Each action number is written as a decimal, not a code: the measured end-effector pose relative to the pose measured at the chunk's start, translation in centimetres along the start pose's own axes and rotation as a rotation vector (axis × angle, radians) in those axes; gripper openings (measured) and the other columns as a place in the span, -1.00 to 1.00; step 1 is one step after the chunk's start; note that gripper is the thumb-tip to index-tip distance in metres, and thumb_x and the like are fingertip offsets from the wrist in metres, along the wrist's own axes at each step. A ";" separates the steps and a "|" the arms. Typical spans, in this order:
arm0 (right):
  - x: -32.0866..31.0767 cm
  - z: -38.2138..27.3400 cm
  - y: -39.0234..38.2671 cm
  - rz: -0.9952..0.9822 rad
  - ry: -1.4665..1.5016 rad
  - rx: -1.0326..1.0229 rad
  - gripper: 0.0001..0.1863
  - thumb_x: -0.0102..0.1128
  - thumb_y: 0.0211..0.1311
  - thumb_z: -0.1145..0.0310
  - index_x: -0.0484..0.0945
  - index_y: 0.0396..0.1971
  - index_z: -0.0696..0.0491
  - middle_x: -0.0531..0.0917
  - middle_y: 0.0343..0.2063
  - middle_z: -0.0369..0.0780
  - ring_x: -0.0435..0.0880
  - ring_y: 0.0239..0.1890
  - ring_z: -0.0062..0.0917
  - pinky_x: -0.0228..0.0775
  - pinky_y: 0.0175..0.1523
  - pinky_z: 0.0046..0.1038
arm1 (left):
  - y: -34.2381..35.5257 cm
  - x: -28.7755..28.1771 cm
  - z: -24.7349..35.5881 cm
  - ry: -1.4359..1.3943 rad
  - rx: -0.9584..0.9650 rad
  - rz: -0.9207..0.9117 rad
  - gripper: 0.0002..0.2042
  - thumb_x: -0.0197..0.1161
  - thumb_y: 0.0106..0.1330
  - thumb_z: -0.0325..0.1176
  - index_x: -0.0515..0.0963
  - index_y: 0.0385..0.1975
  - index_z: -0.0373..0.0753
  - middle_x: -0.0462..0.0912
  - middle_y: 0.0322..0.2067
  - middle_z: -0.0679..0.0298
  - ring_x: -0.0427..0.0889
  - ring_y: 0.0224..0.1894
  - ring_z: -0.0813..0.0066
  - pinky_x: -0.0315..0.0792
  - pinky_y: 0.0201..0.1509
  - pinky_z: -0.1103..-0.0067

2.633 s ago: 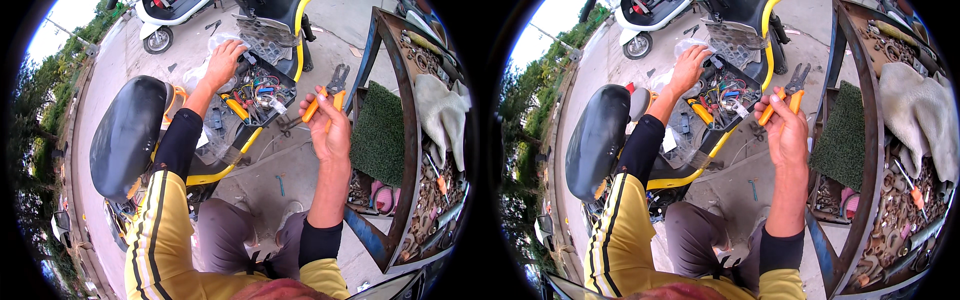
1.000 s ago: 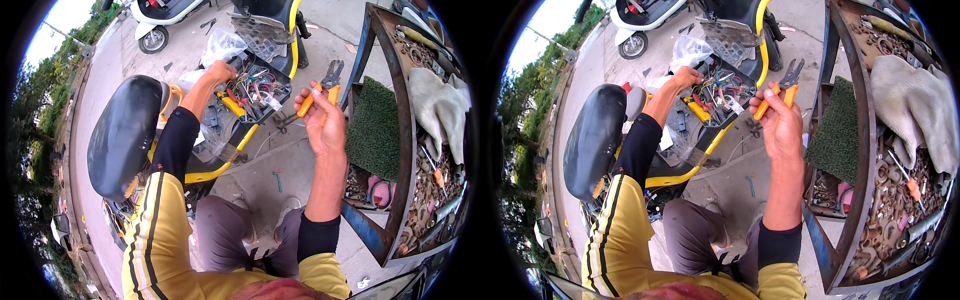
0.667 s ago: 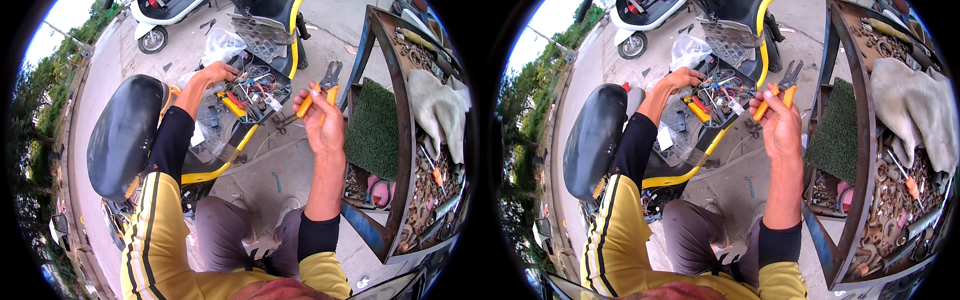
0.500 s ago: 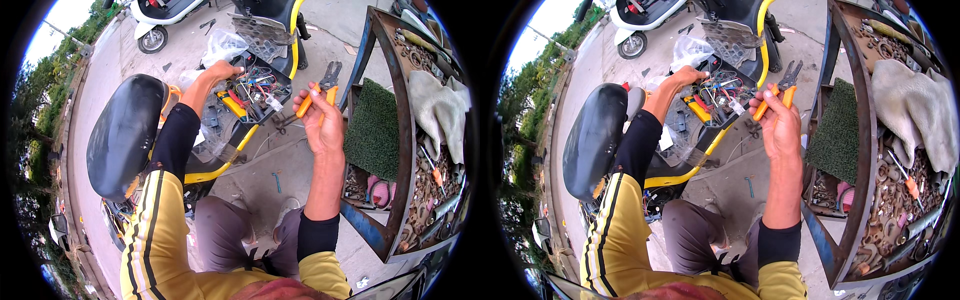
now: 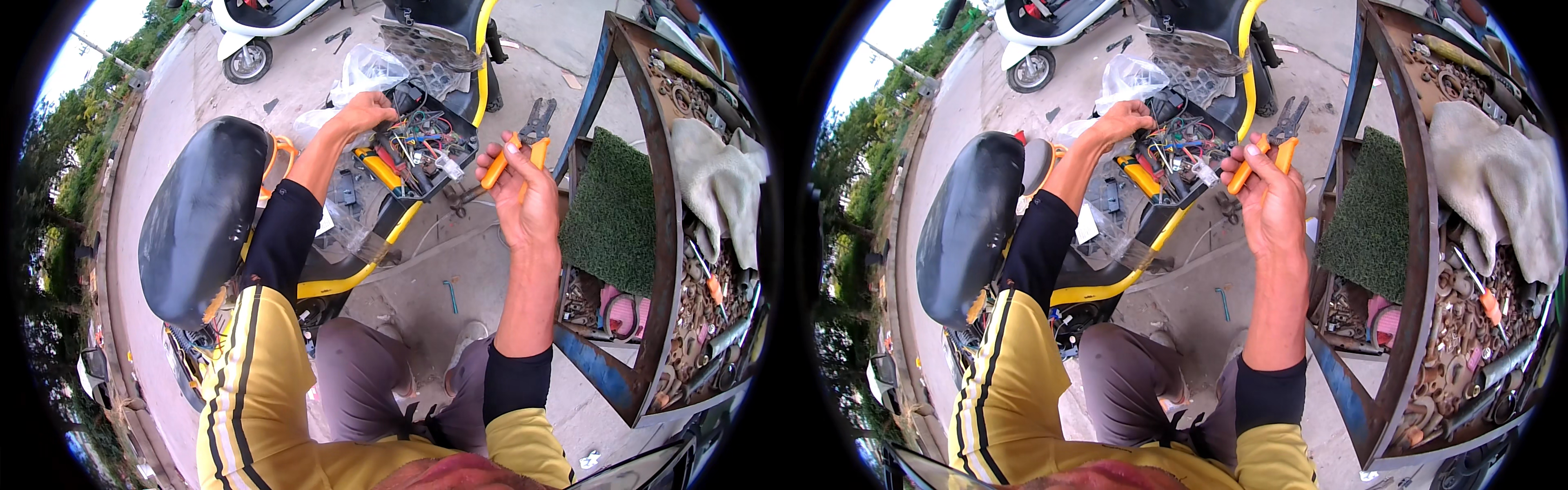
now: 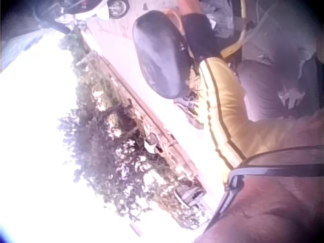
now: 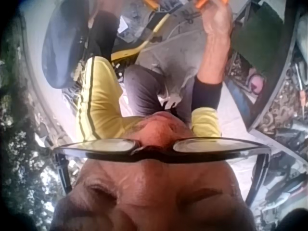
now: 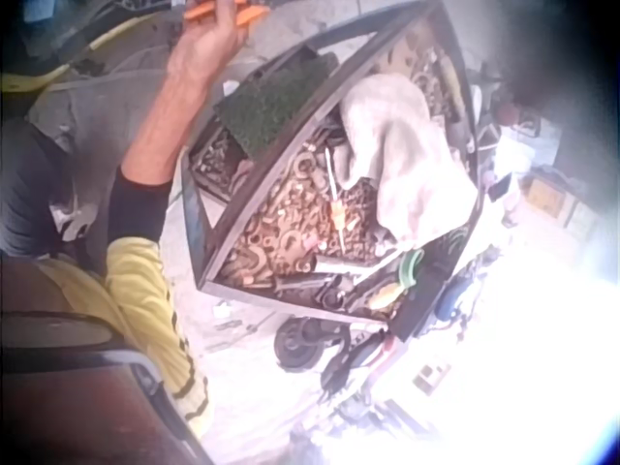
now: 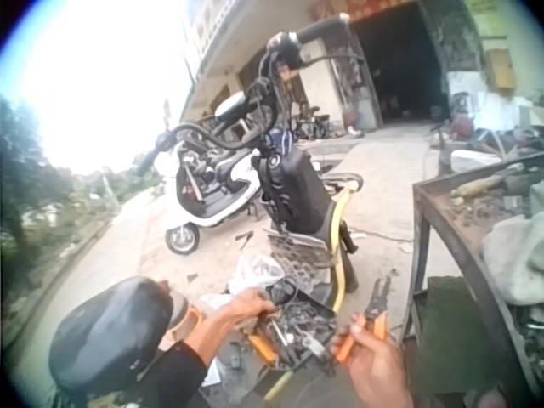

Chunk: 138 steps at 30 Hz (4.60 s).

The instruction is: The person repairs the electrical system of a yellow electric scooter. They connect white wire connectors to a silver controller, use orange pliers to strip and cut wires, and handle a plastic bag containing small parts. The scooter seat is removed, exposing the internal wiring.

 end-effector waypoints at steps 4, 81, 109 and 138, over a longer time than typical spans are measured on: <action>0.3 0.1 -0.1 0.008 -0.005 0.009 -0.58 0.22 0.44 0.36 0.42 0.20 0.17 0.63 -0.12 -0.11 0.69 -0.09 -0.35 0.58 0.01 -0.30 | -0.7 -1.3 -0.1 -0.248 0.146 0.043 -0.69 0.33 0.30 -0.47 0.58 0.02 -0.38 0.77 -0.08 0.11 0.65 0.02 0.39 0.34 0.32 0.48; -0.7 -0.9 -0.4 -0.002 0.040 0.025 -0.61 0.25 0.42 0.39 0.42 0.15 0.17 0.64 -0.17 -0.12 0.71 -0.14 -0.36 0.61 -0.05 -0.34 | 1.2 0.9 2.3 0.039 0.180 0.230 -0.57 0.44 0.29 -0.41 0.60 0.11 -0.48 0.77 -0.18 0.05 0.70 -0.15 0.41 0.54 0.01 0.50; -1.4 -1.8 -0.6 0.011 0.032 0.002 -0.62 0.27 0.41 0.39 0.44 0.13 0.16 0.63 -0.14 -0.12 0.72 -0.12 -0.33 0.61 -0.03 -0.33 | -3.8 2.0 1.3 1.152 0.450 0.315 -0.61 0.35 0.28 -0.02 0.71 0.09 0.10 -0.01 0.58 0.25 0.19 0.50 0.04 0.21 0.50 0.14; -1.2 -1.1 -0.3 0.023 0.011 0.003 -0.63 0.28 0.41 0.39 0.46 0.12 0.17 0.63 -0.15 -0.11 0.71 -0.12 -0.33 0.60 -0.04 -0.33 | -0.9 3.5 -0.4 1.022 0.296 0.076 -0.73 0.24 0.28 -0.24 0.78 -0.08 0.09 -0.03 0.59 0.13 0.16 0.52 -0.04 0.15 0.50 -0.04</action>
Point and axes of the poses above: each hand's wrist, its own y-axis towards the middle knuckle, its own x-axis out of the palm, z = x × y, the point moved 1 cm from there along y, towards the middle knuckle
